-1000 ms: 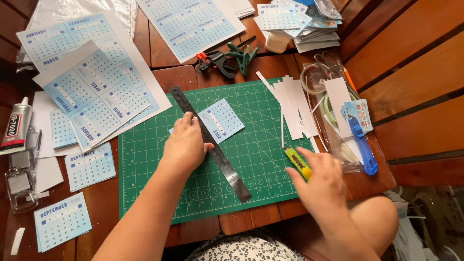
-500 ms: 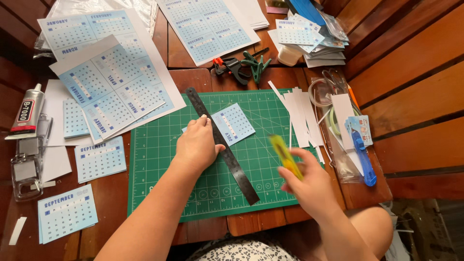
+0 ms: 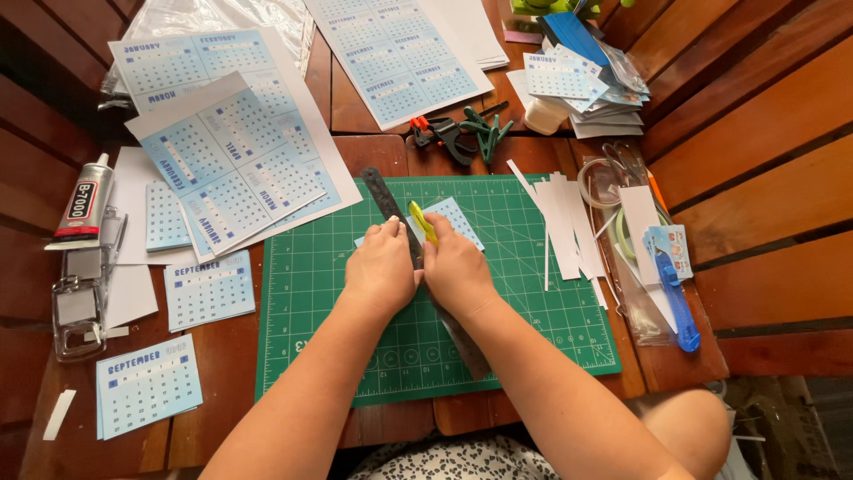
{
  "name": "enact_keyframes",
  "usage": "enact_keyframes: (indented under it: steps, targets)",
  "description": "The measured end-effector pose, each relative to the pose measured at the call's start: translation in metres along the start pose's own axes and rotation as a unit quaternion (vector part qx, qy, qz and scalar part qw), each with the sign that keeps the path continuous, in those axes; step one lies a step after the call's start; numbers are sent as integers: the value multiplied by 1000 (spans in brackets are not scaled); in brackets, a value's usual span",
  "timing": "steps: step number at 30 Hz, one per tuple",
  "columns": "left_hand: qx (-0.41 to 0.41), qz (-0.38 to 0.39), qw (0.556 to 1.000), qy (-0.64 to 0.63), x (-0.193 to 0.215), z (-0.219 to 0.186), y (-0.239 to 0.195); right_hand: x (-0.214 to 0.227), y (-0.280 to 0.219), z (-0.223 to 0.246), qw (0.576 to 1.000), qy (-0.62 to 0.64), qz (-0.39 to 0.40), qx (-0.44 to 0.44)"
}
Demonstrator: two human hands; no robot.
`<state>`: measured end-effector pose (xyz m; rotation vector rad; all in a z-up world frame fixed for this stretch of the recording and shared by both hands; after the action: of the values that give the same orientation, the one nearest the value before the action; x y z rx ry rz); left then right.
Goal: The person uses a metal ruler and a yellow utility knife to cut printed calendar sheets on a green cutting mat. They measure and trim the sheets into smaller sections, then fold and separate them. The person continues cutting additional sheets and discards the offcuts.
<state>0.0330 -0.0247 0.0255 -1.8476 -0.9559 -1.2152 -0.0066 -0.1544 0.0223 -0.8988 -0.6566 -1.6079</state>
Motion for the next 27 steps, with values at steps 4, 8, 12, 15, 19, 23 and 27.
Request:
enact_keyframes:
  steps: [4, 8, 12, 15, 19, 23, 27]
  targets:
    - [2, -1, 1000, -10, -10, 4, 4, -7, 1, -3, 1000, -1, -2, 10]
    - [-4, -32, 999, -13, -18, 7, 5, -6, -3, 1, 1000, 1, -8, 18]
    - [-12, -71, 997, -21, -30, 11, 10, -4, -7, 5, 1000, -7, -4, 14]
    - [-23, -94, 995, -19, -45, 17, 16, -5, -8, 6, 1000, -16, 0, 14]
    - [-27, -94, 995, -20, -39, 17, 13, -7, -6, 4, 1000, -10, -11, 20]
    - [-29, -89, 995, -32, -31, 14, 10, -8, -2, 0, 1000, -16, -4, 21]
    - [-12, -68, 997, -41, -30, 12, 11, -2, -2, 4, 999, -31, 7, 18]
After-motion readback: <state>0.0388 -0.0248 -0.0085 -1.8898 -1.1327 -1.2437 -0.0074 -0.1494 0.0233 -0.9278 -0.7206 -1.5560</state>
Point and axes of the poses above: each hand's wrist, its own y-axis towards the middle knuckle, its own x-axis out of the back of the hand, z = x × y, the point moved 2 cm from there along y, towards the middle knuckle, and after that the axes turned 1 degree about -z, right-handed, at the moved point
